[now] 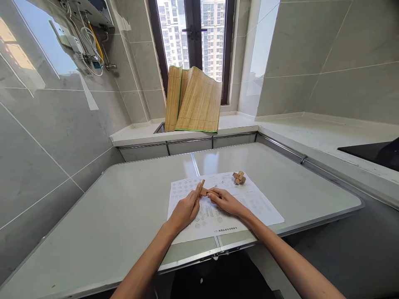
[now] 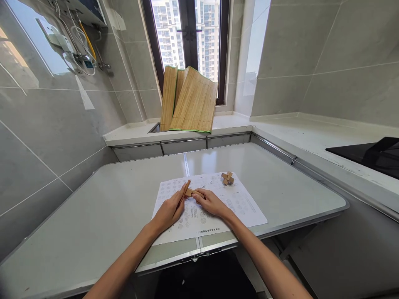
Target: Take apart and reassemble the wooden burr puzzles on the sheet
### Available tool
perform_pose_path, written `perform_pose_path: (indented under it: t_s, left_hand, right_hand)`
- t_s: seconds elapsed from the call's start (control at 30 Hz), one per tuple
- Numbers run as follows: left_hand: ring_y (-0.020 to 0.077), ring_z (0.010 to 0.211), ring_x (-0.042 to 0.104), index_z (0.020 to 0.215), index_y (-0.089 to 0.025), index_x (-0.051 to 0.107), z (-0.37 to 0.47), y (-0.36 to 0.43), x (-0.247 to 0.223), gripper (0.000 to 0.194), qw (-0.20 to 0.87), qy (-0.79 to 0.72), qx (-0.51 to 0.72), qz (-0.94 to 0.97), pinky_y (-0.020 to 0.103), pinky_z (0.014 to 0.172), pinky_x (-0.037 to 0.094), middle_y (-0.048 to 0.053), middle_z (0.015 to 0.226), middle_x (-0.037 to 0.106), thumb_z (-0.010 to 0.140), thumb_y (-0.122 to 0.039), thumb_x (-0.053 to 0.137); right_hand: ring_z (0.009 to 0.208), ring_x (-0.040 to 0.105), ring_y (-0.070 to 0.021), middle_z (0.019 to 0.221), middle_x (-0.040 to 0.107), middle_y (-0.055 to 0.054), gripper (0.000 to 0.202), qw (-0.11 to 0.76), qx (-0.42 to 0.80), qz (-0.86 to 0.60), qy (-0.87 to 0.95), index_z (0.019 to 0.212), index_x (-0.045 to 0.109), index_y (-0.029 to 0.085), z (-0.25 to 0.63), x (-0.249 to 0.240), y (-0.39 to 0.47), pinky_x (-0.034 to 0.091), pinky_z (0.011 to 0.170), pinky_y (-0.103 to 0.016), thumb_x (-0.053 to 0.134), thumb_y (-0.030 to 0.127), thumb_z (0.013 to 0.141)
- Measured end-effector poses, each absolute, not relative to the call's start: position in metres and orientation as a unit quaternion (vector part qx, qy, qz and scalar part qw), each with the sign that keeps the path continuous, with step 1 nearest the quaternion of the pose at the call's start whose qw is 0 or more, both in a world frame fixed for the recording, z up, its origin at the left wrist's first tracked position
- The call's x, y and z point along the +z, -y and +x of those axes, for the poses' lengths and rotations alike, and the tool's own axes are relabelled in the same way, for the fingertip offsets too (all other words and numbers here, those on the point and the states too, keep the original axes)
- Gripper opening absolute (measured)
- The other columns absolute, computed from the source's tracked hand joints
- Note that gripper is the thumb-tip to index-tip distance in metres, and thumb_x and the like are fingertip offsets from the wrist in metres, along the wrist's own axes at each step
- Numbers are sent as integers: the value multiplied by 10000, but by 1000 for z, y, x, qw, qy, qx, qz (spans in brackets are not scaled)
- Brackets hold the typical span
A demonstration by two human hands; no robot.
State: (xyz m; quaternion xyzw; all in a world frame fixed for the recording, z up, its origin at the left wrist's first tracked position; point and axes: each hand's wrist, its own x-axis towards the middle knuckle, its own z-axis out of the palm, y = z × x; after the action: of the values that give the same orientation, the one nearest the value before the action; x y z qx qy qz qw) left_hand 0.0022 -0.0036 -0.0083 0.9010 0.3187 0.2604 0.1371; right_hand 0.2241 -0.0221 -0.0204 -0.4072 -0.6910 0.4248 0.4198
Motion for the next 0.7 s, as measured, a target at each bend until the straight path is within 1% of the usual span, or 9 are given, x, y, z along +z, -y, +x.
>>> perform_pose_path:
  t_s: [0.1, 0.17, 0.3, 0.37, 0.53, 0.63, 0.7]
  left_hand:
    - [215, 977, 684, 1631, -291, 27, 7, 5, -9, 657, 117, -314, 259, 906, 338, 820, 573, 96, 1162, 668, 1044, -231, 317]
    - [220, 977, 696, 1631, -288, 42, 10, 5, -10, 652, 103, -311, 251, 911, 331, 798, 579, 97, 1161, 685, 1045, -227, 320]
    - [230, 1033, 712, 1626, -305, 88, 12, 3, -14, 620, 76, -322, 269, 905, 335, 808, 585, 102, 1303, 664, 1054, -246, 318]
    - [233, 1008, 726, 1624, -292, 120, 11, 1, -18, 597, 58, -328, 279, 901, 333, 793, 583, 105, 1295, 679, 1061, -267, 319]
    - [213, 843, 742, 1608, -260, 217, 9, -1, -23, 541, 20, -349, 284, 893, 298, 716, 555, 88, 1093, 750, 1075, -297, 305]
    - [199, 737, 722, 1589, -243, 282, 9, 0, -21, 514, 14, -364, 280, 888, 277, 660, 521, 61, 938, 755, 1080, -311, 301]
    - [195, 702, 707, 1577, -234, 314, 9, 1, -19, 504, 13, -370, 280, 886, 272, 644, 503, 55, 884, 746, 1080, -314, 300]
  right_hand:
    - [592, 402, -129, 715, 494, 24, 400, 437, 424, -411, 678, 951, 609, 201, 218, -24, 20, 340, 548, -257, 495, 584, 969]
    - [548, 381, -113, 701, 479, 36, 383, 446, 445, -404, 663, 922, 578, 208, 214, -28, 17, 327, 507, -246, 502, 580, 968]
    - [453, 319, -81, 658, 433, 69, 378, 442, 514, -377, 631, 914, 519, 221, 210, -31, 15, 261, 412, -221, 515, 595, 962]
    - [439, 329, -70, 668, 447, 70, 377, 430, 537, -355, 633, 906, 509, 219, 209, -29, 17, 267, 399, -215, 526, 591, 963]
    - [422, 383, -62, 679, 531, 58, 386, 414, 554, -322, 647, 948, 521, 207, 208, -20, 24, 328, 412, -217, 512, 592, 975]
    - [412, 393, -60, 705, 588, 41, 395, 410, 551, -309, 659, 985, 534, 199, 208, -20, 24, 357, 422, -222, 487, 591, 988]
    - [415, 402, -59, 725, 602, 34, 401, 408, 550, -299, 664, 986, 541, 197, 208, -21, 23, 368, 426, -223, 486, 594, 987]
